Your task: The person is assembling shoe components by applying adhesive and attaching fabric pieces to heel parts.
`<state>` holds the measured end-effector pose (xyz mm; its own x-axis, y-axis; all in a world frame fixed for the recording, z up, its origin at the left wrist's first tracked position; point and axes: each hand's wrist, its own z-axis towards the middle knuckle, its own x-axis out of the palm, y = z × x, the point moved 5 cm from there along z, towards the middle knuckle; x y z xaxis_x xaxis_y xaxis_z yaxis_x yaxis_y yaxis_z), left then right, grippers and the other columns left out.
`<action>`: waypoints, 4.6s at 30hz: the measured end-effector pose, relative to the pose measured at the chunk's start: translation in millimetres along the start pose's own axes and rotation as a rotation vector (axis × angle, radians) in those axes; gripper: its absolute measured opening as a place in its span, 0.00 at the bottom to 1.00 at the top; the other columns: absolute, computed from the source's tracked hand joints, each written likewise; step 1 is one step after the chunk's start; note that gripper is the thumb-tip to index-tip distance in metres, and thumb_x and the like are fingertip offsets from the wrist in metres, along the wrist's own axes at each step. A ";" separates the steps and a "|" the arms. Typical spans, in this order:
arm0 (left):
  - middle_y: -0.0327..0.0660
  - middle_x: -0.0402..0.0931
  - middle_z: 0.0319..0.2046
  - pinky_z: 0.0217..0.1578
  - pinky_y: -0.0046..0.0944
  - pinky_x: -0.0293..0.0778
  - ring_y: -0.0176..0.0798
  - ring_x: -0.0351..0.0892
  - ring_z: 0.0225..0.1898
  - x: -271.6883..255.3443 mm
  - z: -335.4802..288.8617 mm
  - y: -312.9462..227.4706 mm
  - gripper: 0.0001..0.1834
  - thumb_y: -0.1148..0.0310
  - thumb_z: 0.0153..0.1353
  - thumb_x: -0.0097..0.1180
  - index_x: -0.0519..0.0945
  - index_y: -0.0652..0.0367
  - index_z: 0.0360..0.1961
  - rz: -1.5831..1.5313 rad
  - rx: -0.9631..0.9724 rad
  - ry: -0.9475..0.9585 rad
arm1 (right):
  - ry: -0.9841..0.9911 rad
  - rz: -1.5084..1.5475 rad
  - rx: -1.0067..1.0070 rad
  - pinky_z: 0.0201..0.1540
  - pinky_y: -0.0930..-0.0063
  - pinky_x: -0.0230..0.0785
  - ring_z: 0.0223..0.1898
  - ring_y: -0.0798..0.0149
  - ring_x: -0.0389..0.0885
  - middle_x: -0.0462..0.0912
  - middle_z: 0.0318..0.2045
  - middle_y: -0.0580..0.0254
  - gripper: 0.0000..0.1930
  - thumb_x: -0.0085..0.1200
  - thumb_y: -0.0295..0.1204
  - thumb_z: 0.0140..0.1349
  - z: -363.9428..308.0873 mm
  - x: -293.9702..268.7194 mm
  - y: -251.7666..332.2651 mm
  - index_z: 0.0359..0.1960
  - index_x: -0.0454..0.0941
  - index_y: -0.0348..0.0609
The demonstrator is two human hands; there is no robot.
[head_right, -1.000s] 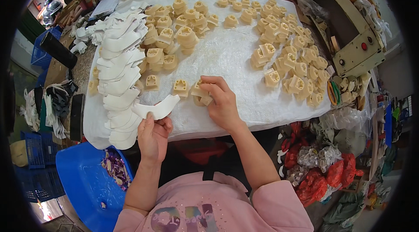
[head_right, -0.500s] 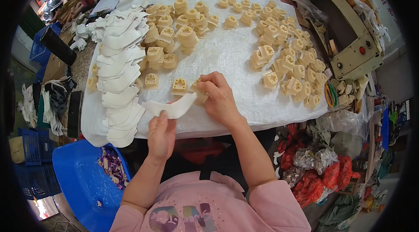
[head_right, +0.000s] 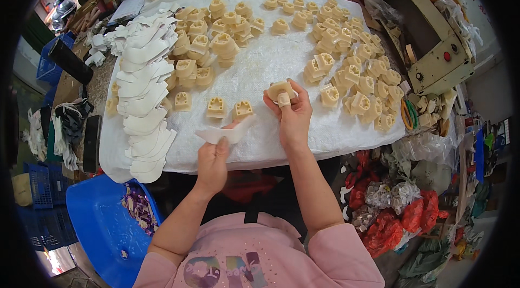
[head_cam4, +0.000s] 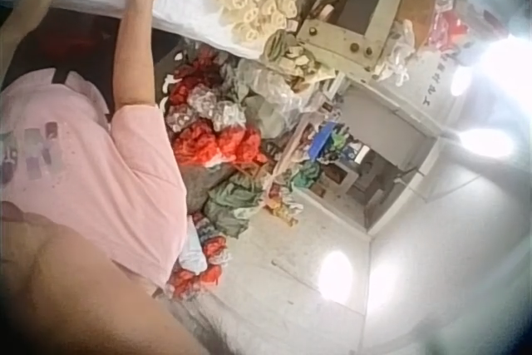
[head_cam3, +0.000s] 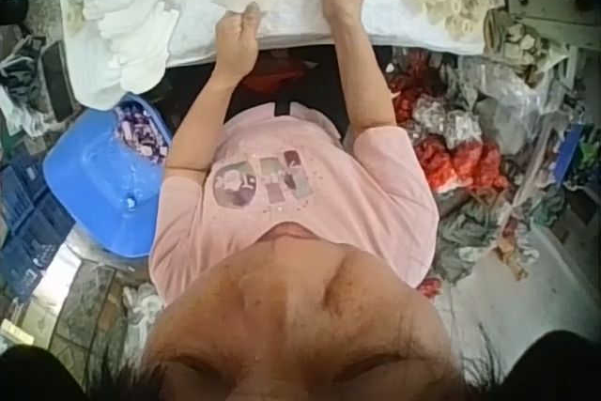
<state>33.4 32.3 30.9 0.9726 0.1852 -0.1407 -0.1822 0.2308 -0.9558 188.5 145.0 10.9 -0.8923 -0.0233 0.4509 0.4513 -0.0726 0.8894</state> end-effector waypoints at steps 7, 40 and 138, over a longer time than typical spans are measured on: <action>0.44 0.75 0.45 0.45 0.33 0.66 0.31 0.70 0.41 -32.3 -18.7 11.0 0.18 0.67 0.70 0.39 0.72 0.70 0.51 -0.566 -0.309 -0.197 | 0.234 -0.135 -0.018 0.53 0.67 0.72 0.49 0.59 0.76 0.74 0.50 0.51 0.14 0.49 0.25 0.65 -50.5 22.1 28.6 0.51 0.68 0.35; 0.55 0.65 0.57 0.58 0.42 0.65 0.44 0.68 0.57 -45.1 -62.5 -33.8 0.26 0.61 0.70 0.36 0.62 0.77 0.58 -0.598 -0.266 -0.233 | 0.508 -0.634 -0.903 0.36 0.64 0.61 0.33 0.58 0.71 0.78 0.37 0.59 0.22 0.59 0.17 0.42 -118.0 104.6 33.7 0.43 0.73 0.43; 0.49 0.75 0.35 0.36 0.38 0.74 0.45 0.77 0.36 -61.6 -52.4 -26.7 0.10 0.87 0.50 0.57 0.71 0.62 0.29 -0.025 0.148 -0.083 | 0.599 -0.236 0.683 0.37 0.76 0.70 0.33 0.68 0.78 0.80 0.33 0.58 0.12 0.51 0.31 0.64 -109.5 59.9 -0.3 0.45 0.74 0.35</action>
<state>-14.0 -35.3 51.5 0.9629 0.2547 -0.0895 -0.1833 0.3736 -0.9093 133.6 34.4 29.4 -0.7332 -0.6062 0.3083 -0.0024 0.4556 0.8902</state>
